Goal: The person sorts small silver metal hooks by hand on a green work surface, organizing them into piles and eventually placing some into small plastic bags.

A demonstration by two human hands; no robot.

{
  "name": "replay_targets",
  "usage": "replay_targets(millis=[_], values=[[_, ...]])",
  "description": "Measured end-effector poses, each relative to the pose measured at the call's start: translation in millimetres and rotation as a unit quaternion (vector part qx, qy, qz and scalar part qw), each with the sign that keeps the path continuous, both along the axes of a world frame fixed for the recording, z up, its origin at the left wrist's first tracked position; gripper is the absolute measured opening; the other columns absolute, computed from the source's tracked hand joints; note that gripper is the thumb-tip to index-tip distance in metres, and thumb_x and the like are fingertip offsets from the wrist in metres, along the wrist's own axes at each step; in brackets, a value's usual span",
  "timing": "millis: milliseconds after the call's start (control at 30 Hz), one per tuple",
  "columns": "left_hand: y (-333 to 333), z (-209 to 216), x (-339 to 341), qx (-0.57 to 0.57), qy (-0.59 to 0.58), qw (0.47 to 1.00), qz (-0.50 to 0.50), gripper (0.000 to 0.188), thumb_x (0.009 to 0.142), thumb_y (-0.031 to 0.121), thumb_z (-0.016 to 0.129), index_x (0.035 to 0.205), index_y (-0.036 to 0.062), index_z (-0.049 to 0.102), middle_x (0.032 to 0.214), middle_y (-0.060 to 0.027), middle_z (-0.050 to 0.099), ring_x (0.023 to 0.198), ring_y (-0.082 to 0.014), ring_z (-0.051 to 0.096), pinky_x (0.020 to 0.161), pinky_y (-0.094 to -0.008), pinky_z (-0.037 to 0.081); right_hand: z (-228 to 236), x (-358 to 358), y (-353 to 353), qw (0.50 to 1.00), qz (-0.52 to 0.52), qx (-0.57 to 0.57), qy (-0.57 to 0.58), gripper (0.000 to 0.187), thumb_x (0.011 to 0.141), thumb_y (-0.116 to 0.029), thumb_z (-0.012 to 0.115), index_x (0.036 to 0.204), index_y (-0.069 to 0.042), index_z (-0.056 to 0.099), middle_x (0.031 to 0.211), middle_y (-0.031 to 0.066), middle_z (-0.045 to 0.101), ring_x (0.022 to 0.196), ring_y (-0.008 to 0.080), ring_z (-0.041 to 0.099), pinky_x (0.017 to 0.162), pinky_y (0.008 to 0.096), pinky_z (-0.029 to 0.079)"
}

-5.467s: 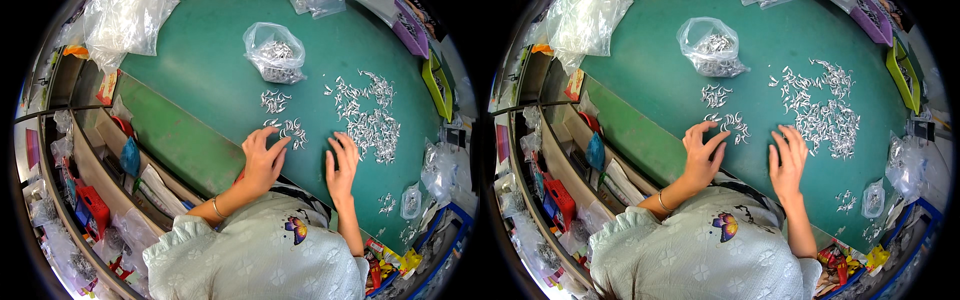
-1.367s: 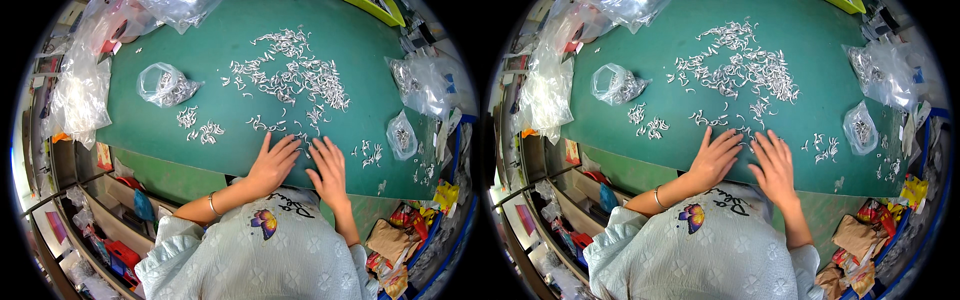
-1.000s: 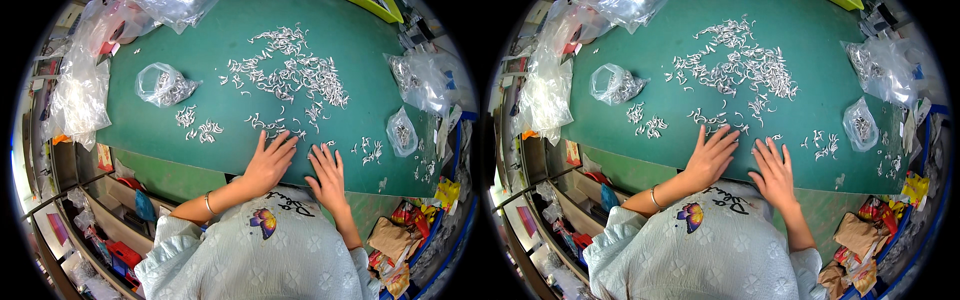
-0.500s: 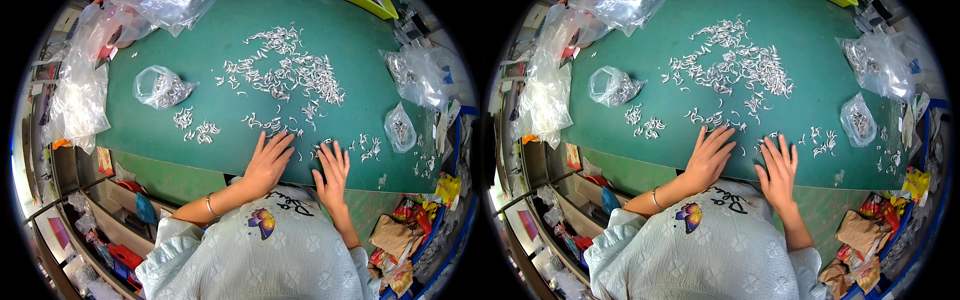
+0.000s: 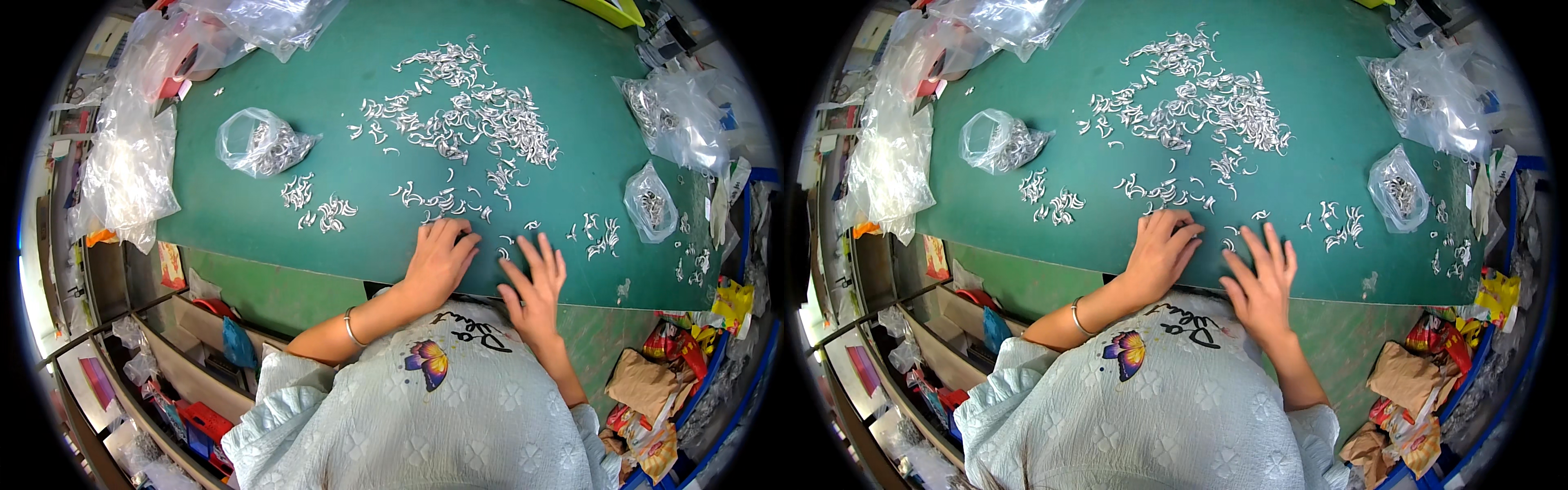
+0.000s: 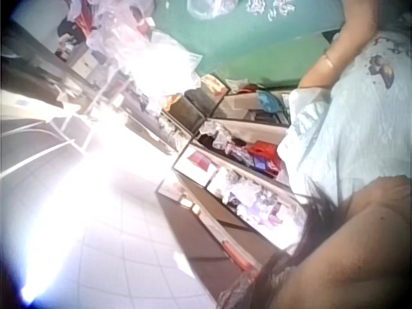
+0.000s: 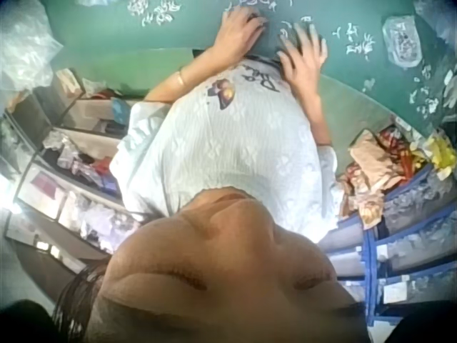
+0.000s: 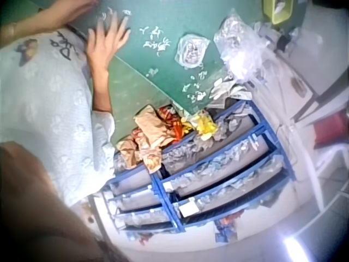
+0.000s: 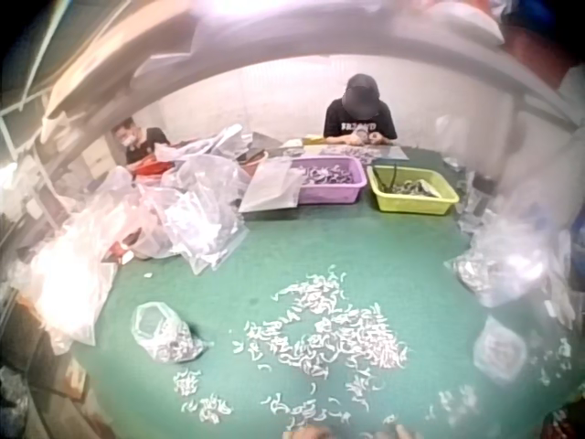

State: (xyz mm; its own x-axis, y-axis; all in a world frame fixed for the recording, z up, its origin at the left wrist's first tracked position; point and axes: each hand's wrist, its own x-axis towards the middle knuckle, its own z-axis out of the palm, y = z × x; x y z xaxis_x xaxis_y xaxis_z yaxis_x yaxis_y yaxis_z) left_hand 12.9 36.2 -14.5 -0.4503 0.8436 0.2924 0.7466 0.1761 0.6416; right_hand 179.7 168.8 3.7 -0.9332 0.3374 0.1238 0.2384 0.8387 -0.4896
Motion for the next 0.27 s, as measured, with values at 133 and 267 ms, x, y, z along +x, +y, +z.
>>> replay_targets(millis=[133, 267], values=[[1.5, 2.9, 3.3, 0.015, -0.01, 1.0, -0.002, 0.036, 0.079, 0.002, 0.071, 0.113, 0.0062, 0.063, 0.11, -0.0087, 0.056, 0.099, -0.0255, 0.055, 0.081, -0.039, 0.038, 3.1, -5.8, -0.7, 1.0, -0.007, 0.003, 0.002, 0.04, 0.083, -0.027, 0.068, 0.119, -0.01, 0.066, 0.145, 0.0137, 0.046, 0.14, 0.0411, 0.032, 0.11, 0.0614, 0.019], [1.0, 2.6, 8.8, 0.007, -0.013, 0.999, -0.031, 0.037, 0.079, 0.002, 0.069, 0.115, 0.0061, 0.062, 0.115, -0.0106, 0.055, 0.106, -0.0277, 0.053, 0.087, -0.0411, 0.037, -3.0, -1.3, -3.2, 0.999, 0.042, -0.012, -0.002, 0.046, 0.082, -0.028, 0.07, 0.125, -0.012, 0.064, 0.149, 0.0134, 0.041, 0.142, 0.042, 0.028, 0.111, 0.0624, 0.017]])
